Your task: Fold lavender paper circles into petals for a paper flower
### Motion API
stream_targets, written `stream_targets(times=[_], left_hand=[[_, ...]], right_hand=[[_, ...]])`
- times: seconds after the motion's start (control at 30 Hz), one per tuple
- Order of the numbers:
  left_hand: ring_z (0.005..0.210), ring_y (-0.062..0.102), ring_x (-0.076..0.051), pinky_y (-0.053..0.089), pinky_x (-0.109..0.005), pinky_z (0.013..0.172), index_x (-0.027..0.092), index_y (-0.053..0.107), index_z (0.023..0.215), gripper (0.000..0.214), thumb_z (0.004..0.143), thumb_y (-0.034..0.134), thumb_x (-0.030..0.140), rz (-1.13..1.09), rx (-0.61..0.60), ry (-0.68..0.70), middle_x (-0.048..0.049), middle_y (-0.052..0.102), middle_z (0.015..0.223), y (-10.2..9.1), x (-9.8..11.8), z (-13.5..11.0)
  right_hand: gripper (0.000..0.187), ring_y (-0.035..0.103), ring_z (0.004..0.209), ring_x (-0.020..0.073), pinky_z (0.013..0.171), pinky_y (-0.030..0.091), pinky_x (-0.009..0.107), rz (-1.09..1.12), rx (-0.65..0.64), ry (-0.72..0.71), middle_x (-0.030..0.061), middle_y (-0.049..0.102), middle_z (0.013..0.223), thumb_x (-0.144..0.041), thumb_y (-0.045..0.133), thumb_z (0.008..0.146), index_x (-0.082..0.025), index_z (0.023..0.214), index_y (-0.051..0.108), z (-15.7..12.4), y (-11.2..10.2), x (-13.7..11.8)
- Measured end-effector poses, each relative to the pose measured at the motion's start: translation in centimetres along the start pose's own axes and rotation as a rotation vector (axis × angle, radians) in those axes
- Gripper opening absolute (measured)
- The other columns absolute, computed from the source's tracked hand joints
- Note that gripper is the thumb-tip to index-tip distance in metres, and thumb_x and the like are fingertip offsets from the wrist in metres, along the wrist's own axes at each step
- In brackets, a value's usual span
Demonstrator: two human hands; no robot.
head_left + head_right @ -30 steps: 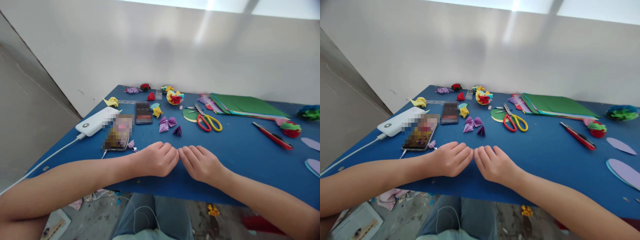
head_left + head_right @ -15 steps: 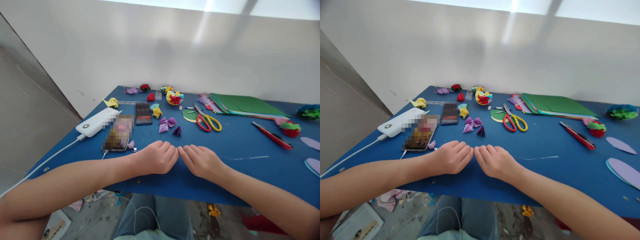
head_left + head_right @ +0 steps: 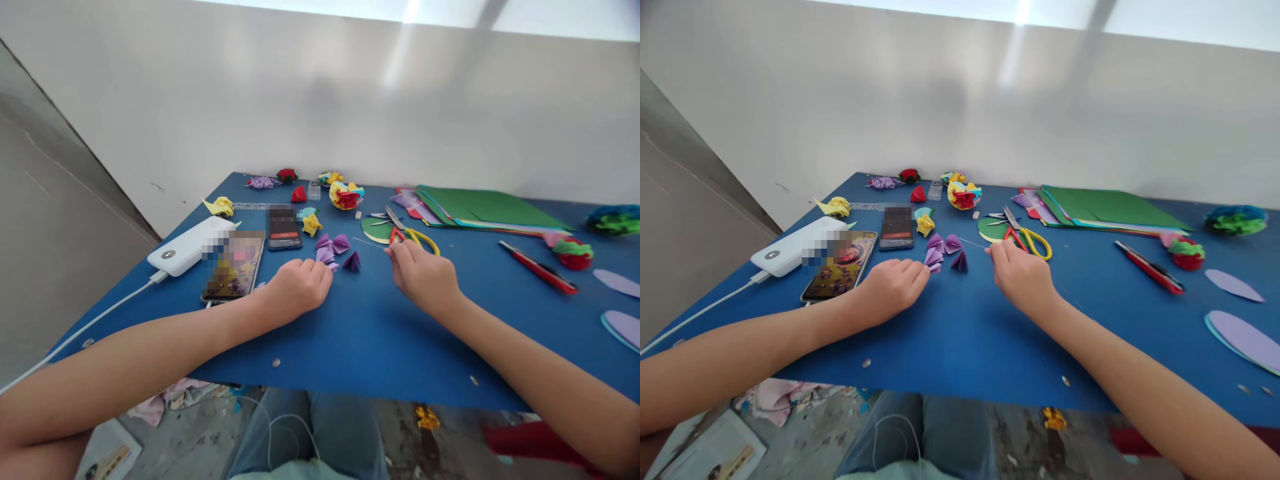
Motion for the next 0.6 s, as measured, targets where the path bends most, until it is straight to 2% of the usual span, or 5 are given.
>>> stream_targets(times=[0.17, 0.27, 0.37, 0.5, 0.6], left_hand=[[0.05, 0.051, -0.017, 0.025, -0.026, 0.043, 0.012, 0.051, 0.065, 0.024, 0.081, 0.036, 0.003, -0.027, -0.137, -0.139, -0.007, 0.053, 0.057, 1.3, -0.3, -0.4], [0.05, 0.051, -0.019, 0.025, -0.026, 0.043, 0.012, 0.051, 0.065, 0.023, 0.081, 0.036, 0.005, -0.037, -0.164, -0.226, -0.0085, 0.053, 0.057, 1.6, -0.7, -0.6], [0.05, 0.05, -0.021, 0.023, -0.027, 0.042, 0.012, 0.052, 0.064, 0.023, 0.084, 0.04, 0.016, 0.003, -0.162, -0.28, -0.009, 0.053, 0.056, 1.6, -0.9, -0.8], [0.05, 0.049, -0.019, 0.021, -0.026, 0.043, 0.012, 0.052, 0.064, 0.027, 0.086, 0.043, 0.024, 0.027, -0.128, -0.31, -0.0081, 0.053, 0.055, 1.3, -1.0, -0.7], [0.051, 0.049, -0.018, 0.021, -0.027, 0.044, 0.012, 0.052, 0.065, 0.027, 0.087, 0.042, 0.023, 0.006, -0.109, -0.277, -0.0075, 0.054, 0.056, 1.1, -1.0, -0.5]], right_hand=[[0.031, 0.052, 0.059, 0.0134, 0.045, 0.016, 0.026, 0.07, -0.217, 0.165, 0.0073, 0.061, 0.08, -0.028, 0.03, 0.091, -0.013, 0.087, 0.056, -0.1, 2.0, 0.3], [0.025, 0.055, 0.063, 0.0153, 0.045, 0.017, 0.026, 0.102, -0.331, 0.198, 0.0068, 0.063, 0.083, -0.028, 0.033, 0.09, -0.014, 0.091, 0.055, -0.3, 2.8, 0.2], [0.022, 0.058, 0.066, 0.0171, 0.045, 0.02, 0.026, 0.133, -0.428, 0.186, 0.0068, 0.063, 0.085, -0.028, 0.037, 0.089, -0.015, 0.091, 0.054, -0.4, 3.5, 0.2], [0.022, 0.06, 0.071, 0.0193, 0.048, 0.028, 0.025, 0.202, -0.442, 0.157, 0.0078, 0.064, 0.087, -0.026, 0.037, 0.089, -0.015, 0.092, 0.055, -0.4, 3.7, 0.2], [0.027, 0.061, 0.077, 0.0183, 0.054, 0.035, 0.025, 0.337, -0.4, 0.104, 0.0078, 0.063, 0.097, -0.019, 0.033, 0.089, -0.015, 0.108, 0.05, -0.4, 3.5, -0.3]])
Point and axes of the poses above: each hand's wrist, its own z-axis towards the middle knuckle, its own y-axis out of the palm, x = y × z, the point moved 5 cm from there along z, towards the middle knuckle
